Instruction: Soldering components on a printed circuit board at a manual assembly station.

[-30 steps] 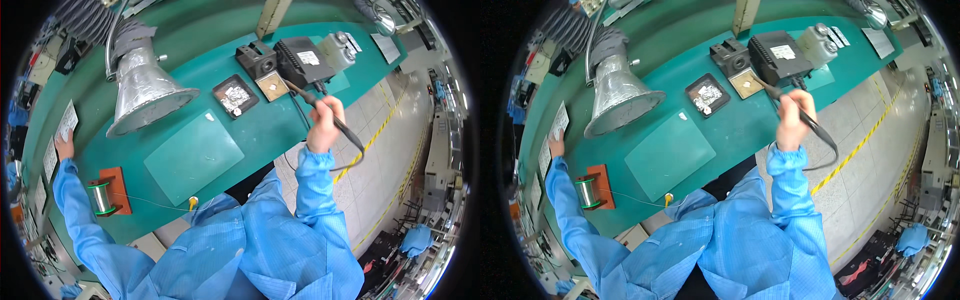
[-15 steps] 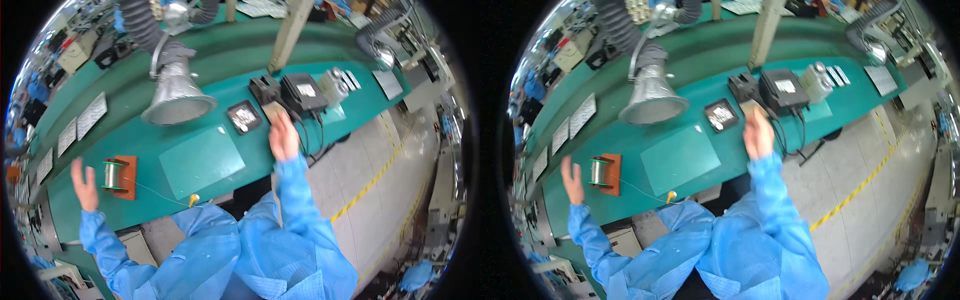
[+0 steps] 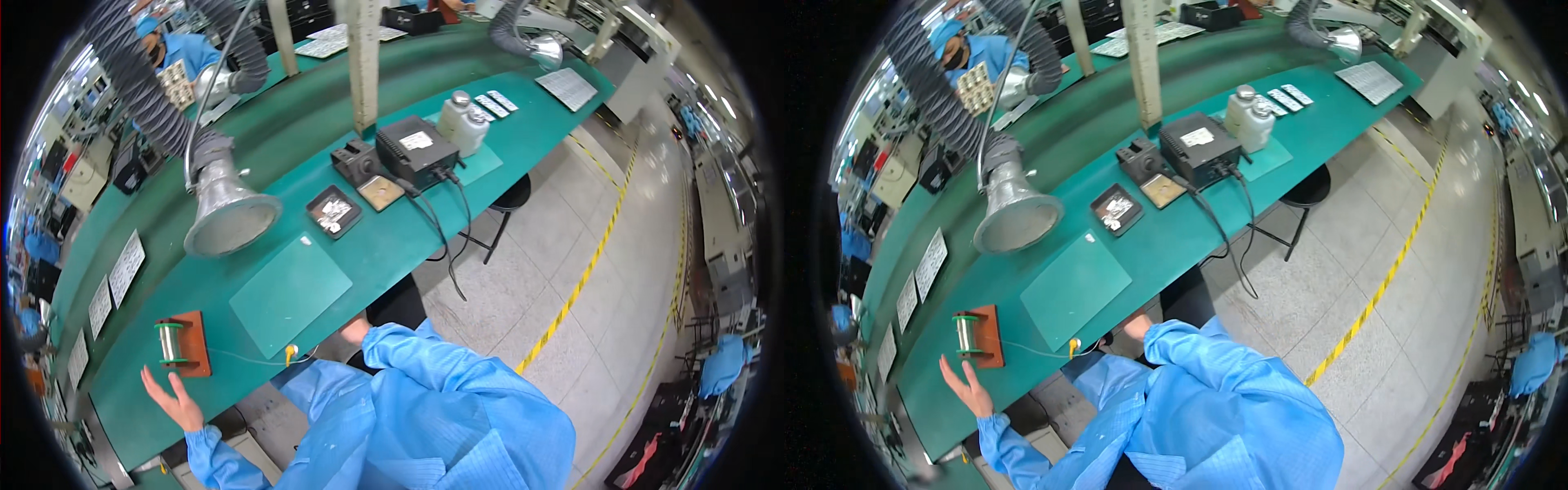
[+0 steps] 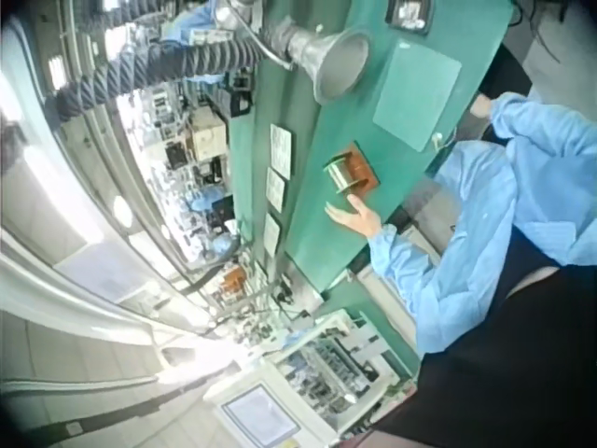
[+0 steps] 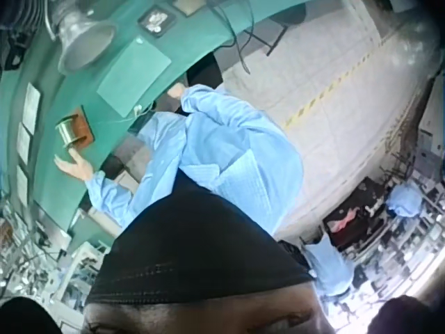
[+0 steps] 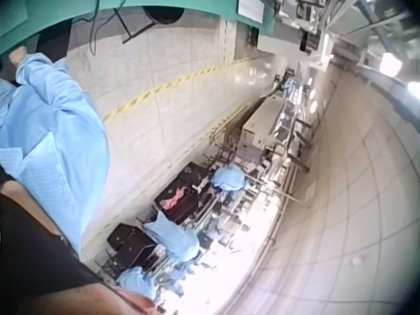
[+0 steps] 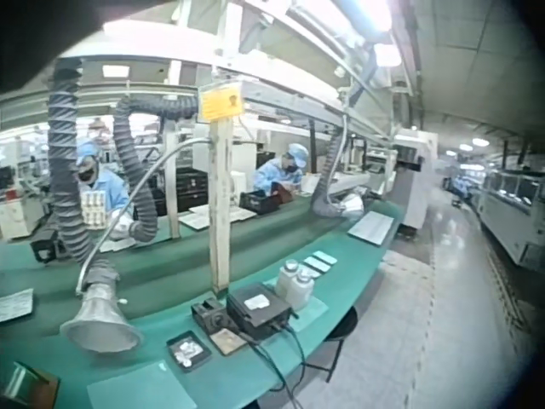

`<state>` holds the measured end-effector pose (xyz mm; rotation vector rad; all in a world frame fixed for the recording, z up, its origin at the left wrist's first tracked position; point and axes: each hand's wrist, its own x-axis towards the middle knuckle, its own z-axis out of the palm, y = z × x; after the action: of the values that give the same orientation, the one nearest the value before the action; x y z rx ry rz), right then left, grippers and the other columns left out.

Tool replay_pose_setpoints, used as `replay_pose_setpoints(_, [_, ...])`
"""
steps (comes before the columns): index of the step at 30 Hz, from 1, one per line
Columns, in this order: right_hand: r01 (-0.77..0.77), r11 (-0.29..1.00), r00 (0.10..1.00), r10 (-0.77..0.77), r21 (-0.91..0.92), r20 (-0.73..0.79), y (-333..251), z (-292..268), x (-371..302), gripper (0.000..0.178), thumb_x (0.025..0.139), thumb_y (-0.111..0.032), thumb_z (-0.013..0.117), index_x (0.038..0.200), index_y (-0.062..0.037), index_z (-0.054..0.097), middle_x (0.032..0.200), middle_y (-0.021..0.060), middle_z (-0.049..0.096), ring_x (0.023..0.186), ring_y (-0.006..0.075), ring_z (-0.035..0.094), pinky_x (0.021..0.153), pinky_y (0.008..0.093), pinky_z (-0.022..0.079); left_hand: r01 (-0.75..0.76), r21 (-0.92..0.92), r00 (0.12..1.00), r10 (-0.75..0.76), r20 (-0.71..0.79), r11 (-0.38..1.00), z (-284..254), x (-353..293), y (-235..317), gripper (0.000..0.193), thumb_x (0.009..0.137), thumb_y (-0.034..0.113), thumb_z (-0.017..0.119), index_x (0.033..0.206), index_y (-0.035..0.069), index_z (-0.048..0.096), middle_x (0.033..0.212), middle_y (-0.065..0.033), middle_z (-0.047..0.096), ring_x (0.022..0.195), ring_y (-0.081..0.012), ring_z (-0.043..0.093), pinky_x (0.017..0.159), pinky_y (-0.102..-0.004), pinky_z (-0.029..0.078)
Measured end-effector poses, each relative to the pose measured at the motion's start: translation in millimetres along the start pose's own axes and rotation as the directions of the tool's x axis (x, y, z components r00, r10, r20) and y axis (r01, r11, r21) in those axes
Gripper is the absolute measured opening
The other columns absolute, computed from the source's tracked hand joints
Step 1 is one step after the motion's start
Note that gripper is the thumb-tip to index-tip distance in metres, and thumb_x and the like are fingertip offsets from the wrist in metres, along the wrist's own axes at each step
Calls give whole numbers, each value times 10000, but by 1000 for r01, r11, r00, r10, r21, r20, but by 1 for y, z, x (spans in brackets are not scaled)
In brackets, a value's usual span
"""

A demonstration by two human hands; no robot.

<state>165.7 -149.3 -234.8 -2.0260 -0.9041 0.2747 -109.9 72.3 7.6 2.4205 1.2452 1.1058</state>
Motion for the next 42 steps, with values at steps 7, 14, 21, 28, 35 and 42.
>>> replay_pose_setpoints(7, [-60,962,933,149,268,-326,-7,-68,12,272,858,-177,555,1073,-14,584,1021,137,633,920,293,613,803,367,488,103,-32,993,-105,-60,994,-18,-11,13,544,943,301,483,1399,61,308,1438,-149,283,1316,-305,293,1069,-426,228])
replay_pose_setpoints(14, [9,907,652,314,421,-690,4,-84,16,177,821,-68,570,982,-7,614,935,151,651,771,273,628,650,338,479,112,-5,993,-113,-32,994,-13,-3,32,525,952,274,467,1404,70,295,1444,-126,286,1296,-307,328,1028,-444,270])
replay_pose_setpoints(21, [-173,716,859,446,677,-253,43,-81,19,150,835,-96,592,918,15,650,824,104,683,755,139,606,639,297,466,37,-67,999,-38,-8,997,0,15,62,537,950,297,464,1409,76,291,1436,-118,300,1296,-296,325,1041,-432,265])
replay_pose_setpoints(28, [-164,694,830,481,701,-282,39,-98,21,148,827,-107,617,884,23,659,770,91,686,743,98,584,631,299,470,-52,-61,999,51,-15,997,3,44,84,532,951,285,459,1408,71,292,1437,-118,303,1294,-289,335,1046,-430,268])
replay_pose_setpoints(35, [8,951,911,120,309,-395,33,-84,24,218,824,-132,555,1007,-33,619,1012,148,637,924,306,605,798,409,471,-93,-143,995,97,25,985,9,53,104,554,924,195,469,1415,49,256,1448,-123,273,1311,-295,309,1057,-430,246])
replay_pose_setpoints(42, [131,894,973,-199,-428,-119,58,-86,12,301,817,-224,555,1080,-86,605,1087,152,592,999,345,546,873,482,414,-75,-120,996,80,36,990,16,58,125,611,885,191,498,1418,44,238,1452,-137,261,1316,-304,304,1061,-451,234])
